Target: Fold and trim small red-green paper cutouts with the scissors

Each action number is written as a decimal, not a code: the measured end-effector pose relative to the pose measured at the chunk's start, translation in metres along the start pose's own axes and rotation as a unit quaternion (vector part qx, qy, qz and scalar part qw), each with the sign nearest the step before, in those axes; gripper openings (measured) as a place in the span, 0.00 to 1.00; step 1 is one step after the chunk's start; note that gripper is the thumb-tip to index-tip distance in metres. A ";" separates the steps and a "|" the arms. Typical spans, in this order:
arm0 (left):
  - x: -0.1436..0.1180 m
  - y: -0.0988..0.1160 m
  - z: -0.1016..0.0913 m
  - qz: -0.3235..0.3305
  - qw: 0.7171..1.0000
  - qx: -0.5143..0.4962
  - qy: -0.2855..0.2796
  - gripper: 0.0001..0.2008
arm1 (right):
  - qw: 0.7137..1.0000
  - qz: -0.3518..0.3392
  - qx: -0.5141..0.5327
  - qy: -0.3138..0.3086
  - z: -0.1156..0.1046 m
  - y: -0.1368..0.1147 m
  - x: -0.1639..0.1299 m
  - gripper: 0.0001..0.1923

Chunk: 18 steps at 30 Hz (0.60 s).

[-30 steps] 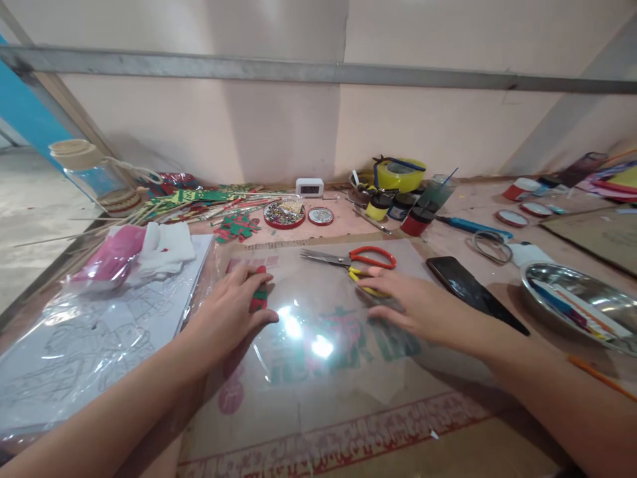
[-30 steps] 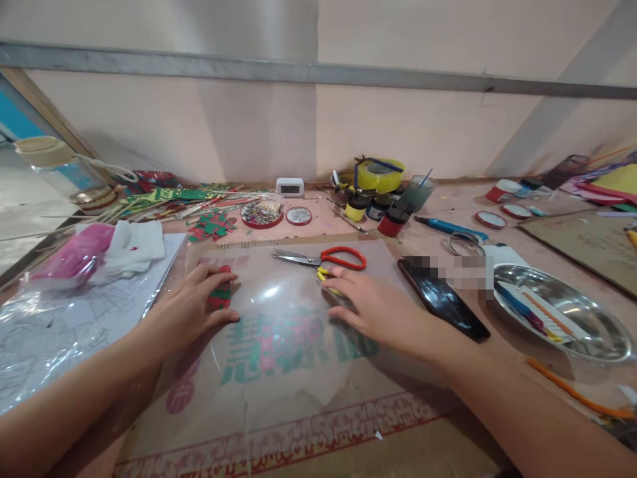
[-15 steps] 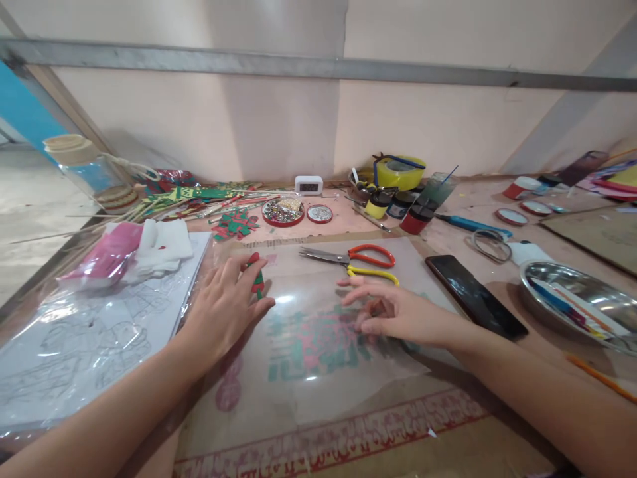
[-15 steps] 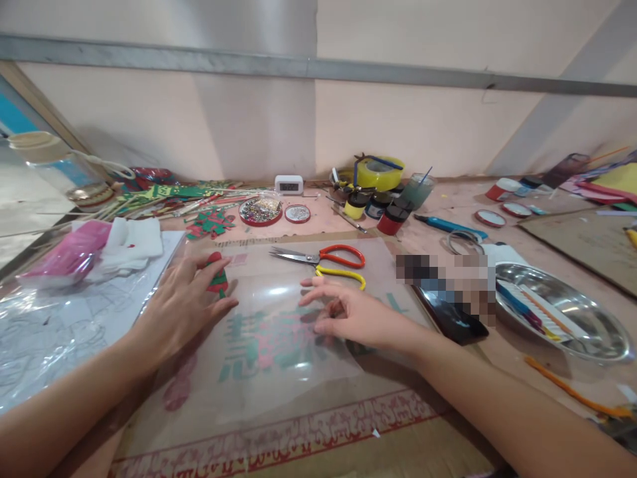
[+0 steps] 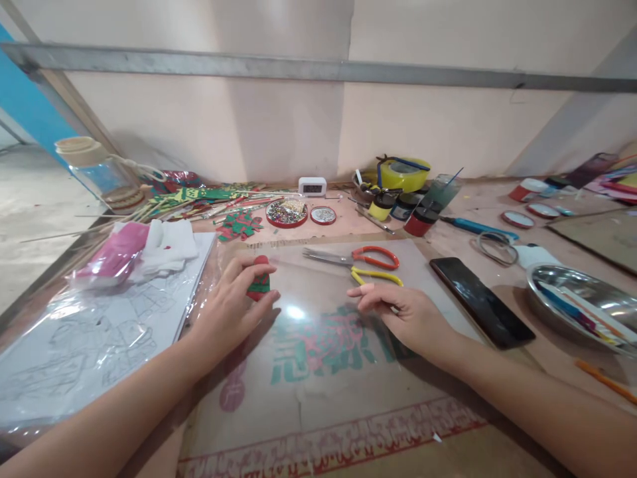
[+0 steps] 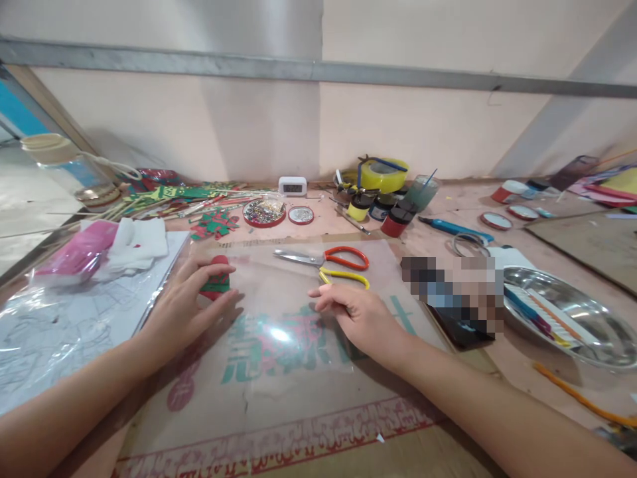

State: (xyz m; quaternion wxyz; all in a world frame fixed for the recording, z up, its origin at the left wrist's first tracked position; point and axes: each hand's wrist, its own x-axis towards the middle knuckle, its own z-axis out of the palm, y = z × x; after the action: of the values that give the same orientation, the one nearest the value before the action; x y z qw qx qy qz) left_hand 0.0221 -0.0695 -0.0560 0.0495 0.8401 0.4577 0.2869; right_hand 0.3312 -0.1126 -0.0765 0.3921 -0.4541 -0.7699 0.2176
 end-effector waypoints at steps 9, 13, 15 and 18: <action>-0.006 0.003 0.005 0.025 0.998 -0.006 -0.050 0.16 | 0.999 -0.024 -0.035 0.015 0.003 0.003 0.001 0.14; -0.004 0.002 0.005 0.008 1.000 -0.003 -0.022 0.16 | 0.998 -0.037 -0.052 0.024 0.002 0.006 0.001 0.13; -0.003 0.002 0.004 -0.004 1.000 -0.002 -0.003 0.15 | 0.997 -0.046 -0.062 0.030 0.000 0.007 0.001 0.13; -0.001 0.002 0.003 -0.025 0.999 -0.017 0.015 0.13 | 0.996 -0.055 -0.068 0.035 -0.002 0.007 0.001 0.14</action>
State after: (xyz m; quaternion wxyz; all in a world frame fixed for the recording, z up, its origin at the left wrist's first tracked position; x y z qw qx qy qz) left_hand 0.0241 -0.0710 -0.0582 0.0637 0.8230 0.4744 0.3058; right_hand 0.3362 -0.1081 -0.0802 0.3982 -0.4437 -0.7927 0.1270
